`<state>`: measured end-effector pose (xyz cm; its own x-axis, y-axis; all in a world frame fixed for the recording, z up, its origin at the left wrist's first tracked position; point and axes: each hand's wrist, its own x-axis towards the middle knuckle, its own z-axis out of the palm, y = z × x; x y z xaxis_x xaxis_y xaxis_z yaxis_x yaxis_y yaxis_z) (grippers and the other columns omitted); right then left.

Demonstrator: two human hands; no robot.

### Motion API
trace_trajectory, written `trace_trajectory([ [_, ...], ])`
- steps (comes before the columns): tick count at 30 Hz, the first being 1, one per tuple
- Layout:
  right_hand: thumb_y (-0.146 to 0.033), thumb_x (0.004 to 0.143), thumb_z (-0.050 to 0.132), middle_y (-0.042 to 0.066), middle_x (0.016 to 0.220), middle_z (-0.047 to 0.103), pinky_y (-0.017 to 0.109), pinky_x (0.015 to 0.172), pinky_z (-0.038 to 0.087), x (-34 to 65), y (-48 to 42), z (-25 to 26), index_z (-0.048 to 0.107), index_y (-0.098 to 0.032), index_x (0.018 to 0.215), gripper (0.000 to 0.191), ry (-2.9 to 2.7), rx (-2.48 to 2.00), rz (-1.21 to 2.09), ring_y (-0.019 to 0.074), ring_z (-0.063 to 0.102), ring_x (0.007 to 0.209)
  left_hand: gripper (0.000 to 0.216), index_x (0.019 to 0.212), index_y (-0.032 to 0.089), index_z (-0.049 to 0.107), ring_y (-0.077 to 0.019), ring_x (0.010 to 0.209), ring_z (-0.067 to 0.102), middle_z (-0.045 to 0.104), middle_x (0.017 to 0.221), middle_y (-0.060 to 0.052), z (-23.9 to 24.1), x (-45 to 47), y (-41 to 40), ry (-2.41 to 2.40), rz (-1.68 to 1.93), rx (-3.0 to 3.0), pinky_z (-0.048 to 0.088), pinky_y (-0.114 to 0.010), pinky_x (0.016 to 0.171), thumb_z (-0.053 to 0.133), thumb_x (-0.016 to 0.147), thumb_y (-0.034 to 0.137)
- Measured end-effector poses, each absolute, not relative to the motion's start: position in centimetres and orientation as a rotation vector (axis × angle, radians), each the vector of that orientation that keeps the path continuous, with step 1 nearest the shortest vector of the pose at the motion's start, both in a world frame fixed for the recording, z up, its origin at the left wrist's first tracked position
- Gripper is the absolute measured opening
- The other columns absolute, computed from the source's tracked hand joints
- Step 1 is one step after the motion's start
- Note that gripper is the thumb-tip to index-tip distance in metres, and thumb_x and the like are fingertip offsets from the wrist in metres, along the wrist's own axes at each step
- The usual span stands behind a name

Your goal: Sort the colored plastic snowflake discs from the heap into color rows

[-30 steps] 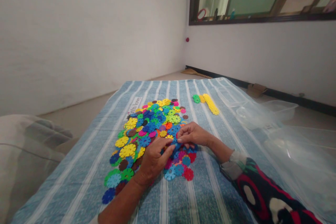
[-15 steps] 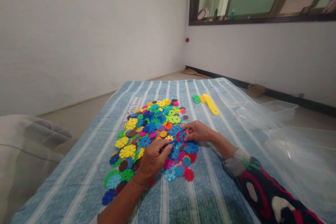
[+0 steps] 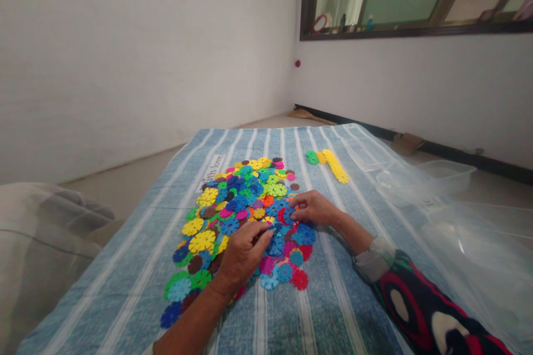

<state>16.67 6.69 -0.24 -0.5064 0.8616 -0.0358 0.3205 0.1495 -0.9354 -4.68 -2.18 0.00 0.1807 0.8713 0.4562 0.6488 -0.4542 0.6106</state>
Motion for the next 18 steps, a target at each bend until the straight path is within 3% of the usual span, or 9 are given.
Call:
trace_trajectory([
  [4,-0.033,0.062,0.071,-0.007,0.045,0.053,0.017,0.038,0.030,16.8,6.6,-0.1,0.058,-0.015,0.069,0.023,-1.736,-1.033,1.572,0.0062,0.044,0.038,0.020,0.086,0.018,0.068,-0.0150,0.076,0.065,0.071,0.081,-0.003,0.1,-4.7,-2.2,1.496,1.110,2.116,0.051,-0.025,0.071,0.054,0.081,0.032],
  [11,-0.040,0.066,0.071,-0.004,0.046,0.060,0.016,0.033,0.033,15.8,5.1,1.2,0.060,-0.014,0.073,0.029,-1.700,-0.858,1.726,0.0057,0.044,0.032,0.026,0.084,0.019,0.069,-0.0141,0.068,0.063,0.070,0.074,-0.001,0.5,-4.7,-2.2,1.565,1.040,1.969,0.050,-0.024,0.066,0.051,0.082,0.037],
  [18,-0.039,0.071,0.066,-0.005,0.046,0.059,0.016,0.032,0.032,13.6,4.1,0.9,0.057,-0.016,0.072,0.024,-1.685,-0.849,1.675,0.0063,0.045,0.030,0.031,0.088,0.019,0.071,-0.0164,0.073,0.065,0.072,0.081,-0.001,1.4,-4.7,-2.1,1.554,1.055,1.869,0.052,-0.025,0.070,0.049,0.081,0.040],
])
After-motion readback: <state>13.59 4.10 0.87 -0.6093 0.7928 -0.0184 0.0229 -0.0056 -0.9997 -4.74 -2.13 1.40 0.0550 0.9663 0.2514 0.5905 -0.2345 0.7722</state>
